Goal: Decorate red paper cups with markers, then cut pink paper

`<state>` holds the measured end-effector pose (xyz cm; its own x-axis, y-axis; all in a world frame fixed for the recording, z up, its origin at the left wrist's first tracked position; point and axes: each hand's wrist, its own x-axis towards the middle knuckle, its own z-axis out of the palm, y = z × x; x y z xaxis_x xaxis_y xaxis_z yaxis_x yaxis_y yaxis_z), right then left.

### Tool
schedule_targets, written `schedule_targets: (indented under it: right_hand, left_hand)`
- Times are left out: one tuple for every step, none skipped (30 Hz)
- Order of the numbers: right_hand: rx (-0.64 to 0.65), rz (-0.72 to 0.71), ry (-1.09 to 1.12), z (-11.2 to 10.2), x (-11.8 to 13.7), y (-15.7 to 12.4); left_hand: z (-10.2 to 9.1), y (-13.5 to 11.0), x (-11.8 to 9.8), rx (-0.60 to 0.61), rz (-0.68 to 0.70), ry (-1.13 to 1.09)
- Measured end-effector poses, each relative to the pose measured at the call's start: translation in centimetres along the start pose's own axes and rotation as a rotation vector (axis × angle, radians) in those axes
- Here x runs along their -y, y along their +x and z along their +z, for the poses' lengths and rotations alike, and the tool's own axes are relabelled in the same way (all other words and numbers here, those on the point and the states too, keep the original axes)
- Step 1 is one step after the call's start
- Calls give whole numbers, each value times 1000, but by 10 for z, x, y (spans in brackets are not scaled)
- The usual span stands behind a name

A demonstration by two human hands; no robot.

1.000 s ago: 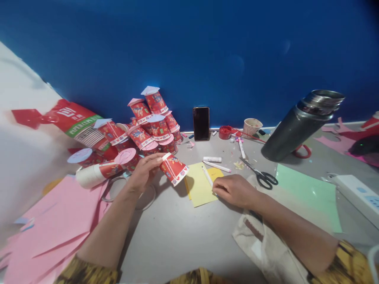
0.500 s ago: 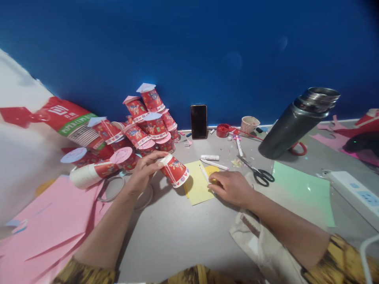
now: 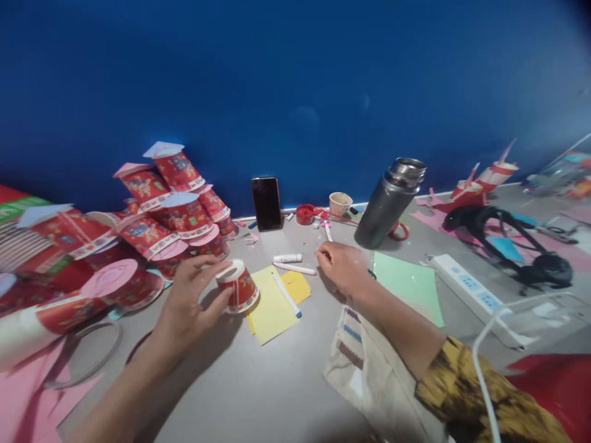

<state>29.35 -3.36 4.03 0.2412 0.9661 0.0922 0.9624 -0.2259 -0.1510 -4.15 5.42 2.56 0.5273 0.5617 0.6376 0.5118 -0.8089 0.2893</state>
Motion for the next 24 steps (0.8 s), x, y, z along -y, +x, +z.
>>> schedule_targets:
  right_hand:
    - [-5, 20, -28, -3, -6, 6]
    - [-5, 33, -58, -6, -12, 12]
    - [-2, 39, -87, -8, -17, 17]
    - [8, 36, -114, -11, -21, 23]
    - [21, 27, -139, -12, -24, 28]
    - [39, 13, -160, -13, -26, 34]
    - [59, -5, -178, -14, -28, 39]
    - [80, -25, -193, -13, -29, 43]
    - [99, -46, -205, -13, -30, 48]
    - [116, -65, -216, -11, -31, 51]
    - [129, -82, -224, -10, -32, 54]
    - [139, -97, -231, -8, -34, 56]
    - [146, -109, -235, -6, -35, 57]
    - [149, -120, -236, -4, -37, 58]
    - [148, -129, -235, -1, -39, 58]
    - [144, -137, -229, 1, -42, 58]
    - [137, -142, -220, 3, -44, 58]
    - [127, -143, -210, 5, -47, 57]
    - [113, -145, -197, 7, -49, 57]
    - [92, -145, -183, 9, -51, 57]
    - [69, -149, -167, 10, -53, 57]
    - [50, -155, -159, 11, -54, 57]
    - [22, -167, -140, 11, -53, 56]
    - [-26, -188, -91, 10, -52, 54]
  left_hand:
    - [4, 0, 2, -14, 52, 22]
    - [8, -1, 4, -14, 82, 27]
    - [11, -1, 6, -1, 98, 24]
    - [15, -2, 7, 21, 99, 21]
    - [17, -3, 8, 44, 94, 25]
    - [20, -5, 8, 70, 85, 38]
    - [21, -6, 8, 95, 73, 55]
    - [23, -8, 8, 112, 58, 75]
    - [24, -9, 8, 123, 45, 92]
    - [25, -11, 8, 129, 30, 106]
    - [27, -11, 7, 133, 10, 117]
    - [28, -12, 7, 133, -15, 124]
    - [29, -12, 8, 135, -40, 129]
    - [29, -11, 8, 140, -65, 132]
    - [30, -10, 9, 146, -83, 132]
    - [31, -8, 10, 152, -91, 133]
    - [33, -6, 11, 154, -99, 135]
    - [34, -4, 12, 155, -109, 134]
    - [35, -2, 12, 147, -125, 134]
    - [36, 1, 13, 137, -141, 131]
    - [36, 2, 13, 127, -158, 121]
    - [36, 4, 12, 114, -179, 104]
    - [35, 4, 11, 102, -203, 77]
    - [34, 5, 10, 91, -232, 42]
